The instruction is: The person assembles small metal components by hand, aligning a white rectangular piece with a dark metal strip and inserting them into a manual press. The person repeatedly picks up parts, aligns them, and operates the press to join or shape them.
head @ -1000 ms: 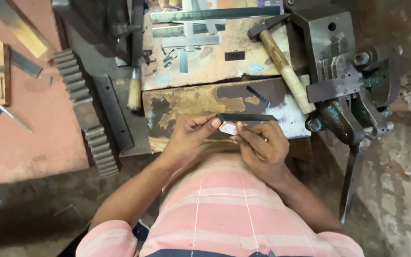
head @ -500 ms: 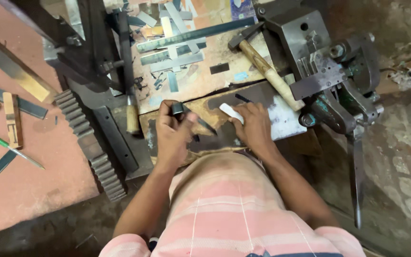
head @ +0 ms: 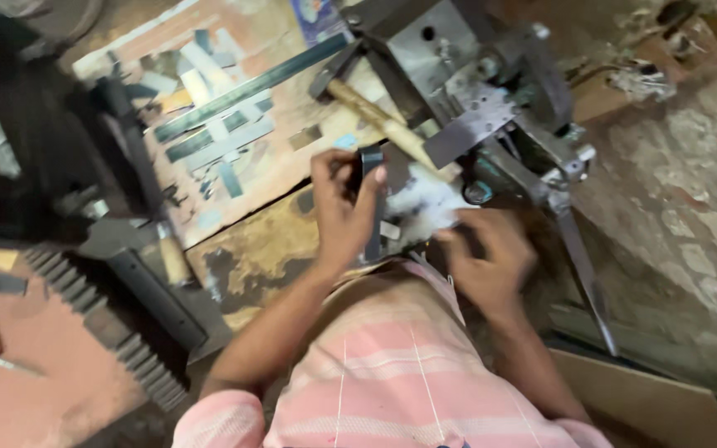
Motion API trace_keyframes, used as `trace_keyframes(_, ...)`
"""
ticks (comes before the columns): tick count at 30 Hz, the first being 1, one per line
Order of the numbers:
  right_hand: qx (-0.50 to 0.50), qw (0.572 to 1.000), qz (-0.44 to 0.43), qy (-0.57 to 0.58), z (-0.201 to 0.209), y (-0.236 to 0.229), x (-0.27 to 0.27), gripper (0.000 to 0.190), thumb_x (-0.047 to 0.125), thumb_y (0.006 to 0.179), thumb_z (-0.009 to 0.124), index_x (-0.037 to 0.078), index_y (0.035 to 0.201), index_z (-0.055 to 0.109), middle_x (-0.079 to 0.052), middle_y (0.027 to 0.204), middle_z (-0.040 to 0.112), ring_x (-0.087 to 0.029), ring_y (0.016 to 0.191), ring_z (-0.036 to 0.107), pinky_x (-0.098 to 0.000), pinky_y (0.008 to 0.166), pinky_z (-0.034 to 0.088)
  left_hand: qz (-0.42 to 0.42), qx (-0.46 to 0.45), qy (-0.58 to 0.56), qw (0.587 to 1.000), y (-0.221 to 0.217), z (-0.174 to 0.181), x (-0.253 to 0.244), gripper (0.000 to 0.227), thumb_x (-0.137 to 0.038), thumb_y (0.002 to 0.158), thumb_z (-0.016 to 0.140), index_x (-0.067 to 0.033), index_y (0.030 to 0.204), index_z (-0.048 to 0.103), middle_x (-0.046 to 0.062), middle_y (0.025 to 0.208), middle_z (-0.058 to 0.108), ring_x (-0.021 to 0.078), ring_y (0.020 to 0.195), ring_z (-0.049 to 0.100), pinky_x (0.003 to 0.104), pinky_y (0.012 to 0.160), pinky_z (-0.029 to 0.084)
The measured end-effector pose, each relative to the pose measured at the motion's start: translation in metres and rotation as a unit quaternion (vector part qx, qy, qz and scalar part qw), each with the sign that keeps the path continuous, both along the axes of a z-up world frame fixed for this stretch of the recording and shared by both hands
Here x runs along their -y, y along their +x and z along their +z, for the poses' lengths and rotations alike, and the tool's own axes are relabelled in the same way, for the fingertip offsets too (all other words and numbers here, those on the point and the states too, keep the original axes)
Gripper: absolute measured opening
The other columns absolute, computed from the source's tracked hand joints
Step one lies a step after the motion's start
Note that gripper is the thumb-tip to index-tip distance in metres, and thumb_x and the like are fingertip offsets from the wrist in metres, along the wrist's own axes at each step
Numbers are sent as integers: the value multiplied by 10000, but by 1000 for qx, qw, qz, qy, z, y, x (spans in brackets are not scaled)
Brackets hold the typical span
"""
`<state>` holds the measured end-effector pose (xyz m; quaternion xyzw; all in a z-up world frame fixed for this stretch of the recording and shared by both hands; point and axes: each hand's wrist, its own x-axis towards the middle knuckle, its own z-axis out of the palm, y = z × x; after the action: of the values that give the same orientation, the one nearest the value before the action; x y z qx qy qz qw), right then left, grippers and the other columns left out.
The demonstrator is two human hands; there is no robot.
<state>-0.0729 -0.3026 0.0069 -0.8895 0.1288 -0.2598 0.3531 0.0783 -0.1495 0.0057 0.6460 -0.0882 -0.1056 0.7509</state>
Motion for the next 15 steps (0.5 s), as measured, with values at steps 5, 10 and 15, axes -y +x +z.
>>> trace_keyframes(5, -73, 961, -194, -185, -73, -135, 119, 420, 315, 912, 848, 39, 1190, 696, -150, 1023, 693, -351, 981, 672, -432, 920, 532, -93, 295, 197, 930, 85, -20, 57, 207, -67, 972, 755, -37, 1139, 635, 141, 984, 665, 300, 884, 677, 358, 790, 522)
trace_keyframes(10, -442, 835, -259, -200, -152, -246, 169, 489, 572, 817, 768, 144, 1052, 784, -178, 718, 702, -392, 746, 714, -486, 754, 593, -127, 407, 142, 893, 130, -31, 101, 247, -38, 929, 697, -26, 1173, 664, 183, 1204, 650, 357, 1105, 619, 412, 916, 523)
trace_keyframes(15, -423, 808, -290, -290, -87, -331, 183, 499, 623, 807, 818, 143, 942, 790, -83, 638, 648, -308, 594, 645, -434, 620, 510, -135, 423, 255, 859, 145, -51, 107, 289, -9, 845, 724, -51, 1128, 764, 133, 1204, 729, 343, 973, 625, 425, 859, 529)
